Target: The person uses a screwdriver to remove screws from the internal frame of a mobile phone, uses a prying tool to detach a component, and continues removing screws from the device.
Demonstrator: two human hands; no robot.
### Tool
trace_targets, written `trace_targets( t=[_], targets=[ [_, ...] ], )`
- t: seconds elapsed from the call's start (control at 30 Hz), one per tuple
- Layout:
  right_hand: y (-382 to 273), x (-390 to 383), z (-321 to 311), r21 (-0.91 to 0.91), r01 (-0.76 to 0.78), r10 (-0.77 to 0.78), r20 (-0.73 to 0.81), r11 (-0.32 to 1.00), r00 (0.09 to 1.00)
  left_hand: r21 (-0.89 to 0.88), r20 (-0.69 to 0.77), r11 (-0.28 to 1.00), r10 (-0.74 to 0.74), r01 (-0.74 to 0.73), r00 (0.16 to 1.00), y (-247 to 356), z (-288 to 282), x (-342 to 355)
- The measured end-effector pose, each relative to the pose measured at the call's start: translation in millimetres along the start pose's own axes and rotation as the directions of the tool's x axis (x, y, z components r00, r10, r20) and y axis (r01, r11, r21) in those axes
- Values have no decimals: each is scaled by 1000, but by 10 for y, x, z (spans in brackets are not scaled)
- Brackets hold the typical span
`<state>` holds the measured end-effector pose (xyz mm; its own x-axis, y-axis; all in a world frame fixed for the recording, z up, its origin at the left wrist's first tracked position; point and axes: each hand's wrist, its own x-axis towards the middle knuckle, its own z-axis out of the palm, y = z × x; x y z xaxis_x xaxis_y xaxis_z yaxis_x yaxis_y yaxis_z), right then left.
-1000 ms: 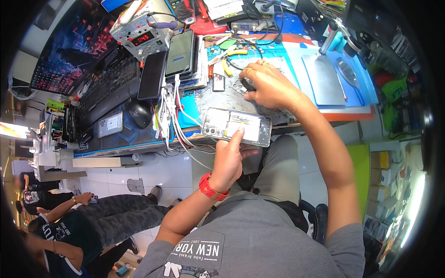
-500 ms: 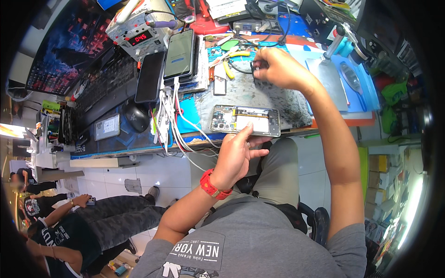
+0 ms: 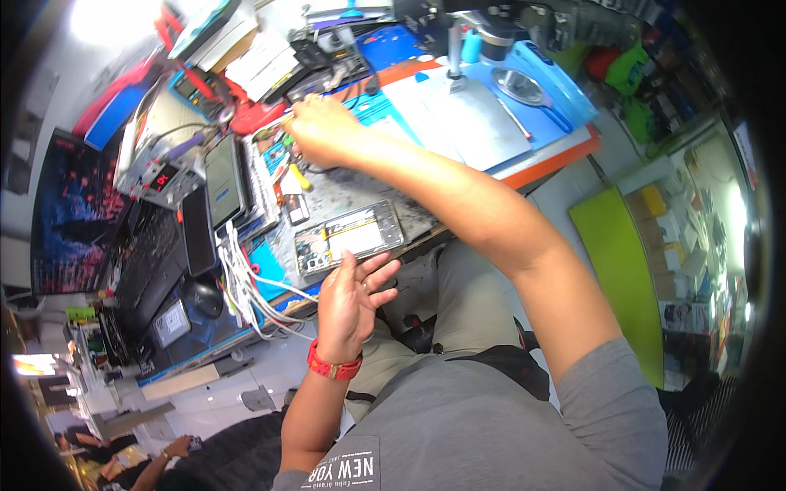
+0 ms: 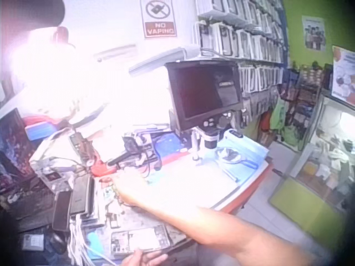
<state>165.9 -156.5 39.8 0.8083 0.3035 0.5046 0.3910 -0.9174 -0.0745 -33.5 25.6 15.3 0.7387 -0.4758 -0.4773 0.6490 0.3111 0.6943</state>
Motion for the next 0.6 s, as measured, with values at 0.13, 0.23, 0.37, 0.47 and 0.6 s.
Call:
trace_targets(
  t=[0.13,0.23,0.37,0.47,0.6],
  targets=[
    [-111,-223,-110,-69,25,-33,-114,997,993,-201,158,973,-82,113,984,61,-72,36],
    [-123,-734,-507,169,-50,53,-12,984,999,-177,204,969,-135,172,970,54,-287,123],
    [247,-1601,-1314,102,-442,444,2,891,896,-79,168,981,-162,177,973,121,-252,115],
    [691,-2170,-1595,-215,-592,562,-188,777,806,-65,180,971,-215,230,960,169,-176,148],
    [988,-2451,-1550,-271,-691,699,-79,671,710,67,143,982,-187,179,972,226,-102,112]
  ],
)
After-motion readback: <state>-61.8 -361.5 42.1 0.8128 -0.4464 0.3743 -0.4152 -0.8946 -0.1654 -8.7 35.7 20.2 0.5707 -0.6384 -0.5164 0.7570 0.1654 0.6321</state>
